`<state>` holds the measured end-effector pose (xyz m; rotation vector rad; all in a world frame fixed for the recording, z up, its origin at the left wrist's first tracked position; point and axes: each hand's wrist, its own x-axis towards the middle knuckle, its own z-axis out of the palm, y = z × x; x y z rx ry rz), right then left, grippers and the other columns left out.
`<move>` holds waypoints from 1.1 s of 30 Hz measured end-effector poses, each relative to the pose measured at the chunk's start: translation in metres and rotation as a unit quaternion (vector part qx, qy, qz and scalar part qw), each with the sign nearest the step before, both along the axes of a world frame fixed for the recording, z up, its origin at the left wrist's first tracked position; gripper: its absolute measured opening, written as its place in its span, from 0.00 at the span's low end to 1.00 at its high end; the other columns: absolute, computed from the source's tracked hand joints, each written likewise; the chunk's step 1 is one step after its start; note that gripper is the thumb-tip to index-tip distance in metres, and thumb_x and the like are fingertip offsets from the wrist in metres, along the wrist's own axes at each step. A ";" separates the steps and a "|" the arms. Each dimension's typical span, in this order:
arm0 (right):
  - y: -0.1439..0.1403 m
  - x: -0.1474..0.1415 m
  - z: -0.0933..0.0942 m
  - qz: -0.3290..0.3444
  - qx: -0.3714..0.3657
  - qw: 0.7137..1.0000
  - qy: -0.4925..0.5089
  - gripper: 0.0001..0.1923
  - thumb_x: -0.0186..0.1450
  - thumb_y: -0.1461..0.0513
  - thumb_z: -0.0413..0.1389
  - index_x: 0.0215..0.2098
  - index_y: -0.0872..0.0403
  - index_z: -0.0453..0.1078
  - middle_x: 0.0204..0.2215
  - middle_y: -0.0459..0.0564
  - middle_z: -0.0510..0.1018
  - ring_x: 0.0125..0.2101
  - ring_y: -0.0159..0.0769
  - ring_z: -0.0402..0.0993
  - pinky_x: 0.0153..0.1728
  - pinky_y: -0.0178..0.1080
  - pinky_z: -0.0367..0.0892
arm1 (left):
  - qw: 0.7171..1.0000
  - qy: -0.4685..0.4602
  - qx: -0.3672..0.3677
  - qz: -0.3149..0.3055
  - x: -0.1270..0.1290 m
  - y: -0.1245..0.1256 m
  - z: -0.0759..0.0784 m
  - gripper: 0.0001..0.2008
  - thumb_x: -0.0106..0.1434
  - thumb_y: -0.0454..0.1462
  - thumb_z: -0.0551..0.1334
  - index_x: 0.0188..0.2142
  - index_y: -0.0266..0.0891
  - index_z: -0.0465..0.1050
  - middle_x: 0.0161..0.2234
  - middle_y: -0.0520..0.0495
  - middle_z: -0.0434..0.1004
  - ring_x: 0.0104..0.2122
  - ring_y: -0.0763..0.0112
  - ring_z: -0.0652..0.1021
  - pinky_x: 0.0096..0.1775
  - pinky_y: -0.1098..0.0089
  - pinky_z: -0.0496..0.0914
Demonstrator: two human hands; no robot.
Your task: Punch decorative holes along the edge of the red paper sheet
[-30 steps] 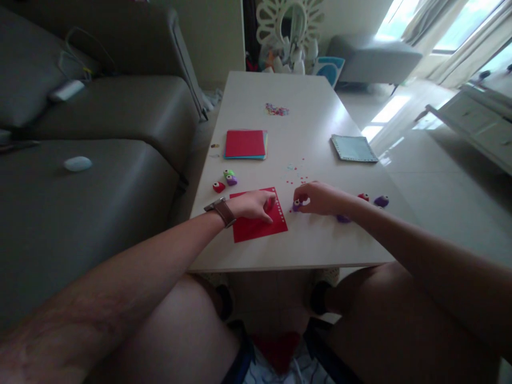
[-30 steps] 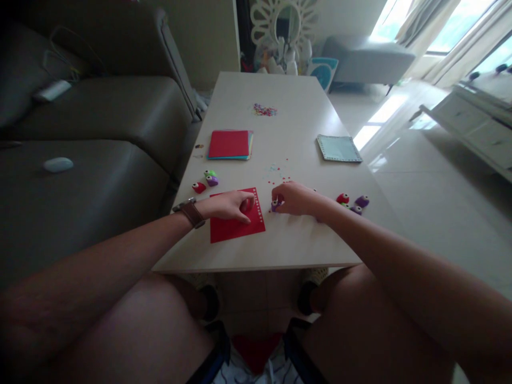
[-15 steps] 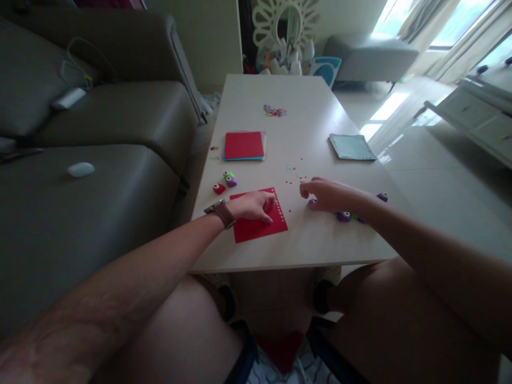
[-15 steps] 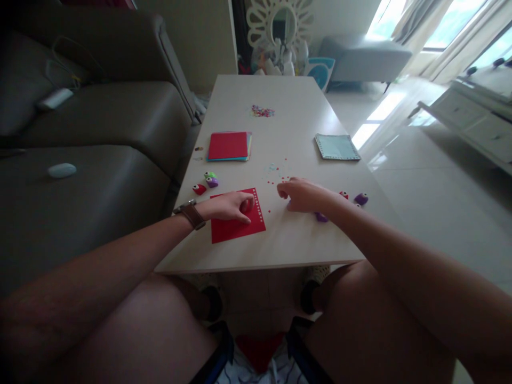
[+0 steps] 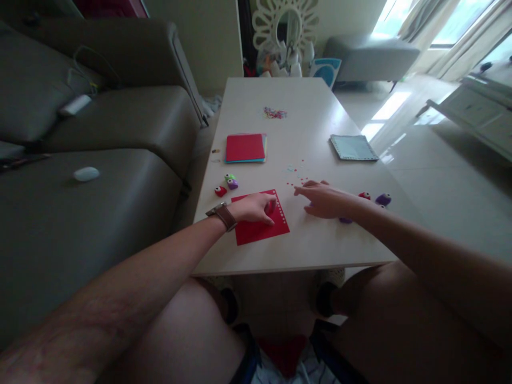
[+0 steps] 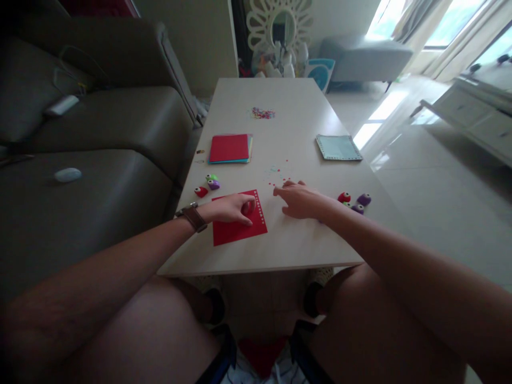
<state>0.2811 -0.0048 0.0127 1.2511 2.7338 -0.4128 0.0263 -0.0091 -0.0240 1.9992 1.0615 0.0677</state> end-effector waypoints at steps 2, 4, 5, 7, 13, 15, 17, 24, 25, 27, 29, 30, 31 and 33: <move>0.003 0.002 -0.002 -0.009 0.029 0.999 0.026 0.26 0.63 0.64 0.55 0.60 0.51 0.67 0.57 0.59 0.75 0.59 0.51 0.68 0.59 0.53 0.64 | 1.000 0.003 -0.006 0.004 0.000 0.000 0.001 0.17 0.51 0.42 0.72 0.32 0.42 0.66 0.29 0.53 0.71 0.29 0.69 0.71 0.30 0.67 0.62; 0.004 0.002 -0.001 -0.001 0.012 0.999 0.042 0.23 0.65 0.63 0.54 0.58 0.51 0.68 0.56 0.58 0.76 0.58 0.48 0.70 0.58 0.50 0.66 | 1.000 0.009 -0.009 0.004 0.000 -0.001 0.002 0.17 0.50 0.42 0.72 0.32 0.42 0.66 0.30 0.53 0.72 0.29 0.68 0.71 0.30 0.67 0.62; 0.004 0.001 0.000 0.001 -0.001 0.999 0.041 0.21 0.66 0.62 0.54 0.57 0.52 0.69 0.55 0.58 0.77 0.56 0.47 0.72 0.56 0.49 0.67 | 1.000 0.009 -0.009 0.003 0.000 -0.001 0.002 0.17 0.50 0.42 0.72 0.32 0.42 0.66 0.30 0.53 0.72 0.30 0.68 0.72 0.31 0.67 0.62; 0.002 -0.001 0.003 -0.002 -0.025 0.999 0.024 0.20 0.66 0.61 0.54 0.57 0.52 0.70 0.53 0.58 0.78 0.51 0.47 0.75 0.52 0.47 0.69 | 1.000 0.008 -0.007 0.002 0.000 -0.001 0.003 0.17 0.50 0.42 0.72 0.32 0.42 0.65 0.30 0.53 0.72 0.30 0.68 0.72 0.31 0.67 0.62; -0.004 -0.004 0.008 -0.005 -0.084 0.996 -0.018 0.17 0.67 0.60 0.55 0.53 0.51 0.74 0.48 0.56 0.82 0.42 0.44 0.79 0.44 0.43 0.70 | 1.000 0.004 0.001 0.000 0.001 -0.002 0.003 0.17 0.51 0.43 0.72 0.31 0.42 0.65 0.28 0.53 0.71 0.28 0.69 0.70 0.30 0.67 0.61; -0.003 -0.003 0.008 0.004 -0.086 0.996 -0.011 0.16 0.67 0.61 0.55 0.52 0.51 0.75 0.48 0.55 0.82 0.42 0.44 0.78 0.44 0.43 0.70 | 1.000 0.003 -0.003 0.000 0.001 -0.002 0.003 0.17 0.51 0.43 0.72 0.31 0.42 0.65 0.29 0.53 0.71 0.28 0.69 0.70 0.30 0.68 0.61; -0.002 -0.003 0.008 0.011 -0.086 0.996 -0.006 0.16 0.67 0.61 0.55 0.52 0.50 0.75 0.48 0.55 0.82 0.42 0.44 0.78 0.44 0.43 0.70 | 1.000 0.000 -0.007 0.002 0.000 -0.002 0.002 0.17 0.51 0.43 0.72 0.32 0.42 0.65 0.29 0.53 0.71 0.29 0.69 0.70 0.30 0.68 0.62; -0.003 -0.006 0.009 0.017 -0.070 0.997 -0.023 0.17 0.67 0.62 0.55 0.53 0.54 0.76 0.48 0.58 0.81 0.46 0.46 0.78 0.48 0.45 0.69 | 1.000 -0.005 0.004 -0.007 -0.001 0.000 -0.002 0.17 0.52 0.43 0.72 0.32 0.42 0.66 0.29 0.53 0.71 0.28 0.70 0.70 0.30 0.68 0.61; -0.004 -0.006 0.009 0.017 -0.071 0.997 -0.022 0.17 0.68 0.62 0.55 0.53 0.54 0.76 0.49 0.59 0.81 0.46 0.46 0.78 0.49 0.45 0.69 | 1.000 -0.005 0.005 -0.008 -0.001 0.000 -0.002 0.17 0.52 0.43 0.72 0.32 0.41 0.66 0.29 0.53 0.71 0.28 0.70 0.70 0.30 0.67 0.61; -0.004 -0.006 0.008 0.021 -0.071 0.997 -0.020 0.17 0.68 0.62 0.55 0.53 0.55 0.76 0.49 0.59 0.81 0.46 0.46 0.78 0.49 0.45 0.69 | 1.000 -0.004 0.007 -0.008 0.000 -0.001 0.001 0.16 0.52 0.42 0.72 0.32 0.41 0.65 0.29 0.53 0.72 0.28 0.70 0.70 0.31 0.67 0.61; -0.004 -0.005 0.006 0.025 -0.074 0.997 -0.017 0.17 0.67 0.62 0.54 0.53 0.55 0.75 0.49 0.59 0.81 0.46 0.46 0.78 0.49 0.45 0.69 | 1.000 0.003 0.006 -0.007 0.001 -0.002 0.004 0.16 0.51 0.42 0.72 0.31 0.41 0.65 0.29 0.53 0.71 0.28 0.70 0.70 0.30 0.68 0.61; -0.003 -0.004 0.004 0.026 -0.075 0.997 -0.016 0.17 0.67 0.62 0.54 0.53 0.54 0.75 0.49 0.59 0.81 0.46 0.46 0.78 0.49 0.45 0.69 | 1.000 0.006 0.005 -0.007 0.001 -0.002 0.005 0.16 0.51 0.41 0.72 0.31 0.41 0.65 0.29 0.53 0.71 0.28 0.69 0.70 0.30 0.68 0.61; -0.002 -0.003 0.003 0.027 -0.075 0.997 -0.015 0.17 0.67 0.62 0.54 0.53 0.54 0.75 0.49 0.58 0.81 0.46 0.46 0.78 0.49 0.45 0.69 | 1.000 0.007 0.006 -0.008 0.001 -0.003 0.006 0.16 0.51 0.41 0.71 0.31 0.41 0.65 0.29 0.53 0.71 0.28 0.69 0.71 0.30 0.68 0.61; 0.001 -0.001 0.000 0.024 -0.079 0.996 -0.014 0.17 0.67 0.62 0.55 0.53 0.53 0.75 0.50 0.58 0.81 0.46 0.46 0.78 0.48 0.45 0.69 | 1.000 0.011 0.010 -0.014 0.001 -0.002 0.009 0.15 0.52 0.41 0.71 0.32 0.41 0.66 0.29 0.53 0.72 0.29 0.68 0.71 0.30 0.68 0.61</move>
